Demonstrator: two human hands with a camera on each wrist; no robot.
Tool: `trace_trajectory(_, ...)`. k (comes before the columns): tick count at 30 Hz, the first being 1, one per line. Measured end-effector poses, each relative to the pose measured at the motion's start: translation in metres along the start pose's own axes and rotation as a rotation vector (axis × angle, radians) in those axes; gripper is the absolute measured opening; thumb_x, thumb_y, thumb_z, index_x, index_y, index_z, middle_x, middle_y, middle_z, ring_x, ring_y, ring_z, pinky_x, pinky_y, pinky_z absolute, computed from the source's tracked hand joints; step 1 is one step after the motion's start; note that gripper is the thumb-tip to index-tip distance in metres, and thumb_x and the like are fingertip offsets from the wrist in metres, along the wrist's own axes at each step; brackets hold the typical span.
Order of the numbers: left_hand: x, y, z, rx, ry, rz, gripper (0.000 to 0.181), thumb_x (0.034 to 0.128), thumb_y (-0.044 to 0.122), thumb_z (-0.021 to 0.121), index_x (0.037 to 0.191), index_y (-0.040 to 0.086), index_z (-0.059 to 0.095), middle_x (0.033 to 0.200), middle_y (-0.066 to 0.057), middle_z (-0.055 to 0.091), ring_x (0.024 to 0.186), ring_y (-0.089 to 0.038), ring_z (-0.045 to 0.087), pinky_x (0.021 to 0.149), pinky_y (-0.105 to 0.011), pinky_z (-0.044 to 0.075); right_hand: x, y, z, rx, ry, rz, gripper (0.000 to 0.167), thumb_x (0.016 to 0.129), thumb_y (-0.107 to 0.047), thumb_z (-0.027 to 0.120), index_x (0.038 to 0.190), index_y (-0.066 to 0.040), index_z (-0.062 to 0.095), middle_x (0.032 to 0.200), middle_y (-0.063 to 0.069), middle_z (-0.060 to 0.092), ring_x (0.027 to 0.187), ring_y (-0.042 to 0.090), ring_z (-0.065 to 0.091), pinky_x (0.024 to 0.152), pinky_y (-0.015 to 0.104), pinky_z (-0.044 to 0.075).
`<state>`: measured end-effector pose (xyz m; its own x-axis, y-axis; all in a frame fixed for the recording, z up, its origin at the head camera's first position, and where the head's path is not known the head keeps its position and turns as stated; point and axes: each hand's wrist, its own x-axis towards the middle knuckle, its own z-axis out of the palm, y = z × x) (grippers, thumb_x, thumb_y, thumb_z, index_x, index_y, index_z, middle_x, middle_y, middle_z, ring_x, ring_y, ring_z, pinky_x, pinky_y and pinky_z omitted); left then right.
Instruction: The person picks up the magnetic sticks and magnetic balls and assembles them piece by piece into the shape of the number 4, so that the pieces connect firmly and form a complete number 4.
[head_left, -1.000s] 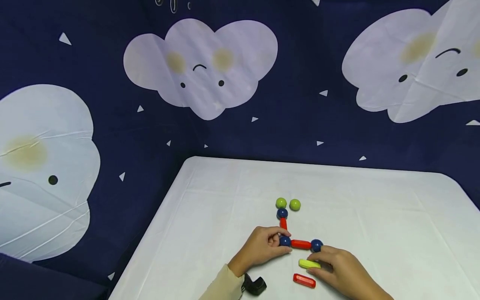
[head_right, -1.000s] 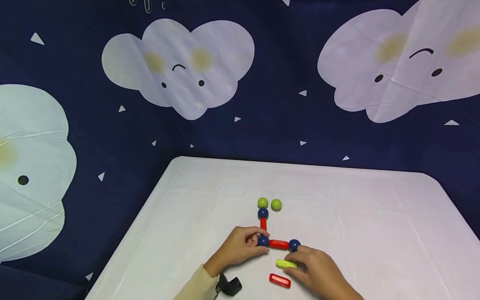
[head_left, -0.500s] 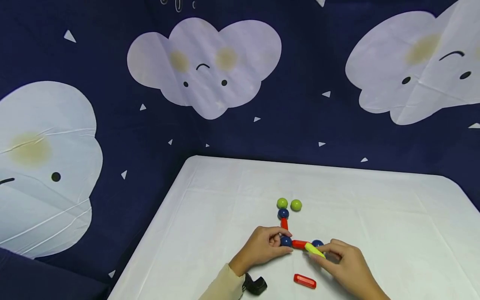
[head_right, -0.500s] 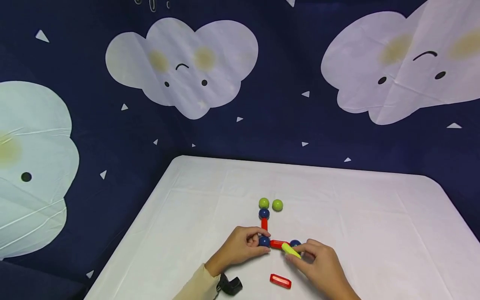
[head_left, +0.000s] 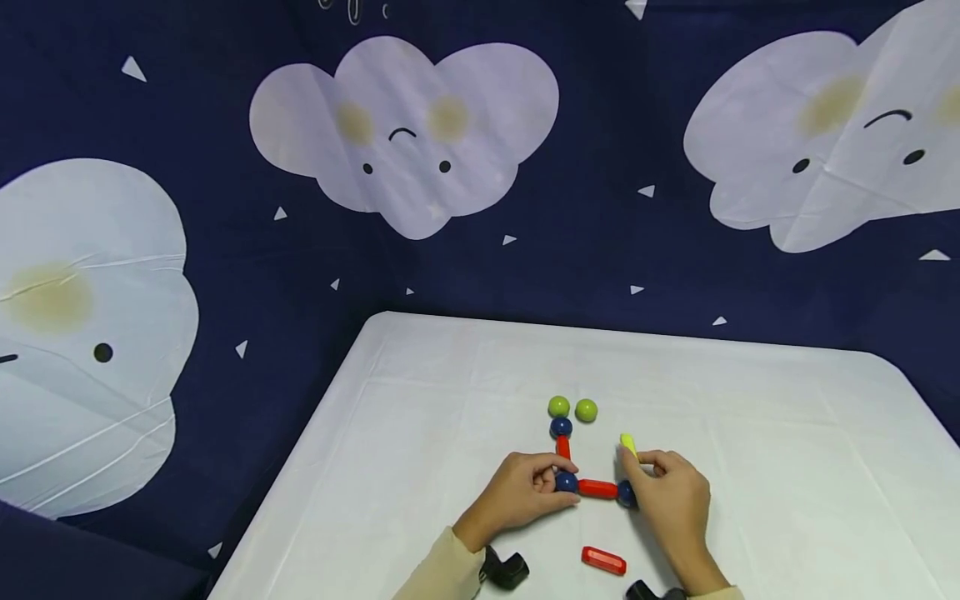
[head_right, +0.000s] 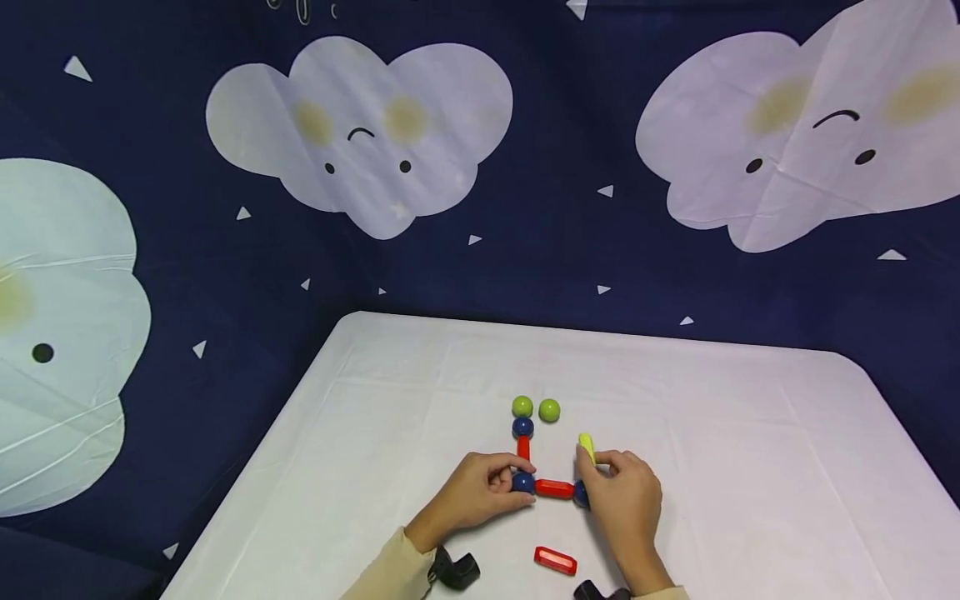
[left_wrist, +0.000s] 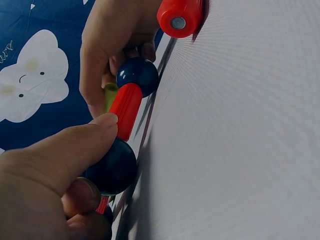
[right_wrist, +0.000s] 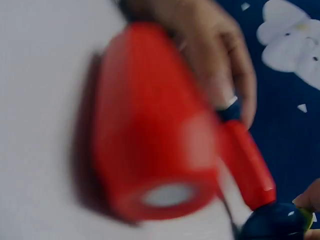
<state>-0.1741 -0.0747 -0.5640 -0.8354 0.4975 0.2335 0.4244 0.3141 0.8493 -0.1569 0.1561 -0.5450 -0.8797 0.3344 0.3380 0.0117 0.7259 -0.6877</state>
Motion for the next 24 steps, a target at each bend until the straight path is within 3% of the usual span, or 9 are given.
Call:
trace_trajectory(5, -0.001, 0.0, 0.0, 0.0, 0.004, -0.002, 0.03, 0.0861, 0.03, 0.085, 0.111, 0.017, 0.075, 0.06, 0.015, 0.046, 0.052, 0.006, 0.041, 0.051, -0.015, 0.037, -0.006, -0.002, 0.008, -0.078, 0.03, -0.063, 0.027, 0.079, -0.026, 0.086, 0.07, -0.002, 0.077, 0.059, 0.002, 0.059, 0.059, 0.022, 0.051, 0.059, 0.038, 0.037)
trace_trajectory(16, -0.001, 0.001, 0.0, 0.022, 0.0, -0.009, 0.031, 0.0863, 0.03, 0.085, 0.112, 0.016, 0.075, 0.061, 0.015, 0.046, 0.053, 0.007, 0.041, 0.051, -0.014, 0.037, -0.015, -0.002, 0.013, -0.05, 0.039, -0.004, 0.029, 0.078, -0.027, 0.088, 0.078, 0.0, 0.078, 0.067, 0.009, 0.066, 0.065, 0.027, 0.056, 0.062, 0.04, 0.036)
trace_trajectory(24, 0.0, -0.001, 0.0, 0.027, 0.005, 0.004, 0.031, 0.0864, 0.03, 0.085, 0.112, 0.016, 0.075, 0.061, 0.015, 0.046, 0.053, 0.007, 0.04, 0.05, -0.014, 0.036, -0.013, -0.002, 0.012, -0.089, -0.002, -0.009, 0.033, 0.079, -0.032, 0.087, 0.069, -0.005, 0.071, 0.064, 0.005, 0.061, 0.064, 0.026, 0.054, 0.06, 0.039, 0.036)
